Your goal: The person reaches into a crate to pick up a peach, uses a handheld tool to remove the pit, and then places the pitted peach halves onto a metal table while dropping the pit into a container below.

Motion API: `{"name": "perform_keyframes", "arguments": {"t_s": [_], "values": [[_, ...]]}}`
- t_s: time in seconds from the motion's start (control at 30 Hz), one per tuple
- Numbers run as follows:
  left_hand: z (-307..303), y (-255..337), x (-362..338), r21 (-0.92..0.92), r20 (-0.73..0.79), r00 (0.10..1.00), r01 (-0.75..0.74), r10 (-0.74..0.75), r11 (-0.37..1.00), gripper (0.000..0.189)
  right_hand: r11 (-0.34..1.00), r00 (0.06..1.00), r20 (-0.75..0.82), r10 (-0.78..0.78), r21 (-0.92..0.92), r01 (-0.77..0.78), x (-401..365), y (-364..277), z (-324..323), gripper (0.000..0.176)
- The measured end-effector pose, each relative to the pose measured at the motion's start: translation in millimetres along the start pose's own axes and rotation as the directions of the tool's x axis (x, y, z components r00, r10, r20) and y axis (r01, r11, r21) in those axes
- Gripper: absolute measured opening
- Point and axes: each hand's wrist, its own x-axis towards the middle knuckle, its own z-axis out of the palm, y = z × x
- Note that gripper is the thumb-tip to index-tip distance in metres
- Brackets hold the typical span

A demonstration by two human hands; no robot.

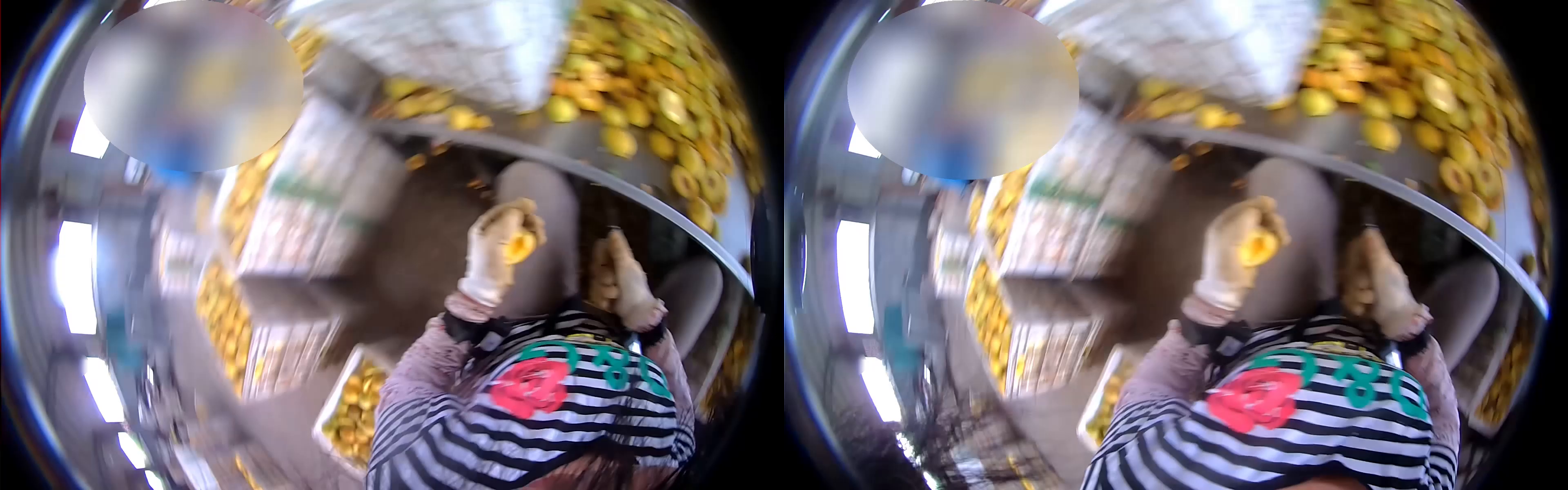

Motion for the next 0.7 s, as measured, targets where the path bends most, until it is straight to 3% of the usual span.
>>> {"name": "perform_keyframes", "arguments": {"t_s": [0.03, 0.1, 0.2, 0.23, 0.27, 0.3, 0.33, 0.37, 0.4, 0.47, 0.5, 0.53, 0.57, 0.63, 0.67, 0.7], "values": [[-16.0, 0.0, -18.1, 0.019, -0.093, 0.995, -0.034, 0.035, 0.999, 0.028, 1.0, 0.998, -0.068, 0.008, -0.003, -0.008, 5.8, 2.2, 1.5, 0.044], [-39.9, 3.4, -59.7, 0.081, -0.34, 0.935, -0.083, 0.106, 0.993, 0.023, 0.995, 0.995, 0.016, -0.1, -0.002, 0.1, 14.8, 11.8, 4.6, 0.043], [-92.9, 4.3, -124.1, 0.367, -0.622, 0.704, -0.126, 0.344, 0.922, 0.021, 0.954, 0.958, 0.133, -0.253, -0.128, 0.27, 21.0, 12.8, 25.1, 0.04], [-121.8, -0.4, -155.7, 0.488, -0.673, 0.613, -0.051, 0.414, 0.871, 0.023, 0.963, 0.961, 0.157, -0.227, -0.109, 0.246, 24.1, 11.7, 29.1, 0.041], [-138.7, 3.9, -187.1, 0.674, -0.684, 0.461, 0.101, 0.566, 0.732, 0.023, 0.945, 0.954, 0.18, -0.24, -0.179, 0.272, 20.1, 10.9, 41.0, 0.041], [-145.8, 22.9, -219.7, 0.741, -0.67, 0.367, 0.394, 0.646, 0.544, 0.023, 0.922, 0.946, 0.205, -0.253, -0.245, 0.299, 20.8, 8.8, 52.5, 0.042], [-186.0, 10.9, -255.3, 0.631, -0.761, 0.226, 0.473, 0.608, 0.615, 0.022, 0.902, 0.939, 0.228, -0.258, -0.291, 0.319, 25.3, 10.4, 64.1, 0.042], [-243.8, -10.9, -304.4, 0.566, -0.632, 0.125, 0.749, 0.765, 0.345, 0.025, 0.88, 0.933, 0.245, -0.265, -0.334, 0.338, 28.7, 12.9, 74.6, 0.042], [-262.1, -4.1, -340.8, 0.518, -0.658, -0.027, 0.709, 0.753, 0.479, 0.03, 0.856, 0.926, 0.263, -0.272, -0.374, 0.357, 31.2, 17.1, 83.2, 0.042], [-267.4, 28.1, -385.8, 0.105, -0.652, -0.355, 0.833, 0.67, 0.544, 0.029, 0.829, 0.918, 0.299, -0.26, -0.418, 0.371, 32.3, 25.1, 96.0, 0.041], [-302.3, 15.1, -425.5, 0.198, -0.552, -0.321, 0.846, 0.769, 0.495, 0.028, 0.816, 0.915, 0.31, -0.258, -0.438, 0.378, 31.0, 28.6, 98.9, 0.041], [-337.0, -5.3, -455.9, 0.231, -0.497, -0.37, 0.816, 0.785, 0.531, 0.03, 0.813, 0.92, 0.297, -0.256, -0.449, 0.371, 30.9, 31.0, 100.0, 0.04], [-363.5, -21.6, -471.9, -0.039, -0.533, -0.394, 0.895, 0.749, 0.444, 0.033, 0.811, 0.924, 0.284, -0.255, -0.457, 0.364, 31.4, 33.2, 100.8, 0.04], [-373.2, -32.6, -452.6, -0.279, -0.656, -0.434, 0.9, 0.617, 0.335, 0.032, 0.831, 0.937, 0.249, -0.246, -0.442, 0.336, 29.6, 40.1, 101.2, 0.039], [-355.4, -10.7, -439.9, -0.289, -0.752, -0.501, 0.835, 0.429, 0.469, 0.043, 0.847, 0.941, 0.231, -0.247, -0.42, 0.326, 29.5, 40.1, 101.4, 0.039], [-370.9, -21.8, -456.8, -0.264, -0.782, -0.408, 0.902, 0.471, 0.342, 0.044, 0.862, 0.946, 0.209, -0.248, -0.399, 0.314, 27.0, 37.3, 99.3, 0.039]]}}
